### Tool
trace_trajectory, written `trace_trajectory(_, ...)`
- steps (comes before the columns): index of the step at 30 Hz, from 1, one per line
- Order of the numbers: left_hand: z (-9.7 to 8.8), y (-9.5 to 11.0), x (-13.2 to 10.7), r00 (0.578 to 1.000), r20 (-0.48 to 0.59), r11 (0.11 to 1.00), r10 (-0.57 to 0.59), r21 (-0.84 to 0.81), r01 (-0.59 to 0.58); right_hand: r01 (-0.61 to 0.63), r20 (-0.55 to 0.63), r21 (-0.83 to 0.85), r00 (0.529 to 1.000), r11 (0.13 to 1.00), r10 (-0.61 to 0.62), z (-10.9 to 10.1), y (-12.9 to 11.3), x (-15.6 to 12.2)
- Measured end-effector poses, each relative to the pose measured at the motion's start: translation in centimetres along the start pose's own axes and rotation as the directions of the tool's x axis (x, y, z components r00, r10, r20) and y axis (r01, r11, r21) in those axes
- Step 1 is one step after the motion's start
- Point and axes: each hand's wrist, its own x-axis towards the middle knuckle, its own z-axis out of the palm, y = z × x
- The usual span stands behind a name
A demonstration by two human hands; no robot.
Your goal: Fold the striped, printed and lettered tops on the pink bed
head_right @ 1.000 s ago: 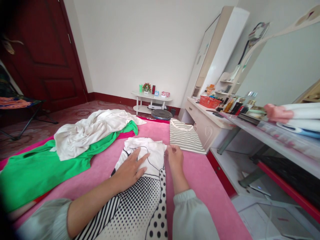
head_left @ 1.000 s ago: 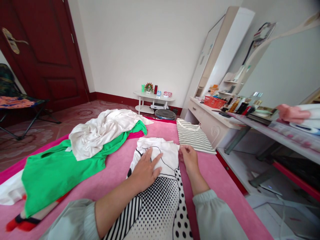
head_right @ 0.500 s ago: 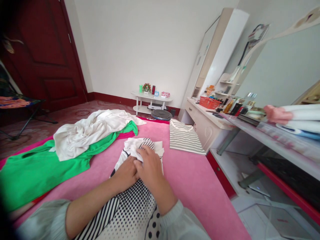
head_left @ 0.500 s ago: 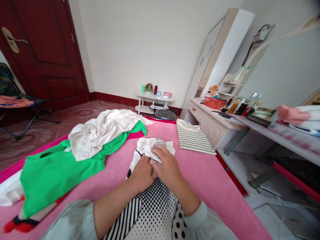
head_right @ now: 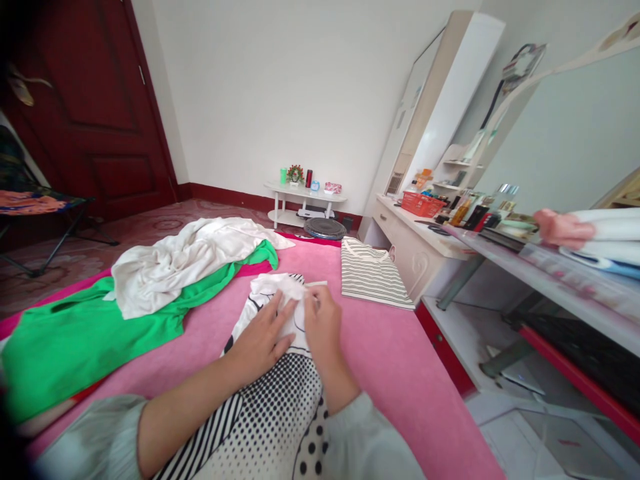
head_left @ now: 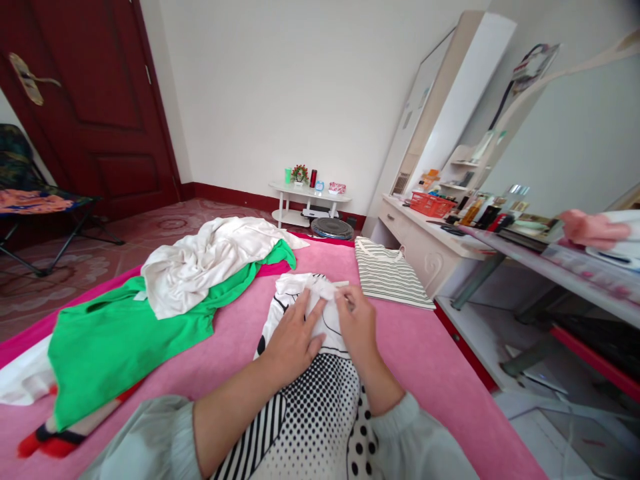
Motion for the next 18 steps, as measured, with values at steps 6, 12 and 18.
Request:
trace_trajectory(6, 0.4, -0.4, -0.2, 0.999, 0.051, 0.999, -0.010, 0.042, 0.007, -0.366, -0.120, 0.403, 0.888, 0.839, 0.445, -3.2, 5.4, 2.5)
trace_trajectory(12, 0.3, -1.8, 0.6, 0.995, 0.075, 0.990, -0.062, 0.130, 0.052, 0.162, -0.003, -0.125, 0.987, 0.979, -0.164, -1.3, 2.3, 1.0)
trace_trajectory(18, -0.6, -7.3, 2.4, 0.966, 0.050, 0.949, -0.253, 0.207, 0.238, 0.269, 0.524, -0.580, 0.846, 0.769, 0.099, 1.3, 3.0, 0.6)
